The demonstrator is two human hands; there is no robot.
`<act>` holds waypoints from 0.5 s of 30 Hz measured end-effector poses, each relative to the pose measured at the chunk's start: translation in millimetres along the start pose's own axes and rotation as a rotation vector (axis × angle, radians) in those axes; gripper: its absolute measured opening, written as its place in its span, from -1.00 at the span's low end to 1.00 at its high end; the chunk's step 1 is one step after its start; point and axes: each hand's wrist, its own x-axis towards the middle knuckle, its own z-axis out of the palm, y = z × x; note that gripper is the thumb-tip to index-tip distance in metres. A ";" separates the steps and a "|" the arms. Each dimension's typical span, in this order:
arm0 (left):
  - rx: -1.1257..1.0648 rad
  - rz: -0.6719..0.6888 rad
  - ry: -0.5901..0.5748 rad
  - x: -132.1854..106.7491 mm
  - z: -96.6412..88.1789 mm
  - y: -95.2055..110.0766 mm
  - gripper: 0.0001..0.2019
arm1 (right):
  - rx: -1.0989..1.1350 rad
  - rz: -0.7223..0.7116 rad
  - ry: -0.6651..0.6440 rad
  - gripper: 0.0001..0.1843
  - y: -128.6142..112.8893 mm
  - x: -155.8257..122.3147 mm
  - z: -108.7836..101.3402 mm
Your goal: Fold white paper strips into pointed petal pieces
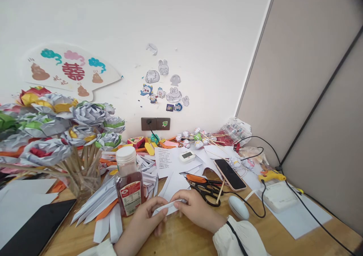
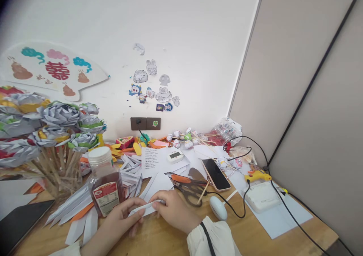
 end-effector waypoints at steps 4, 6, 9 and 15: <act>-0.055 -0.036 0.004 -2.1 -1.9 2.0 -0.68 | 0.114 0.012 -0.025 -0.81 1.3 1.4 -2.3; -0.115 -0.052 0.013 -2.7 -4.0 3.9 -0.68 | 0.199 0.003 -0.059 -0.77 2.2 3.0 -4.6; -0.196 -0.052 0.010 -3.0 -6.5 6.2 -0.70 | 0.308 -0.016 -0.078 -0.72 3.6 5.3 -7.7; -0.225 -0.043 0.037 0.9 -5.5 3.9 -0.71 | 0.346 -0.033 -0.096 -0.73 -2.2 0.9 -8.0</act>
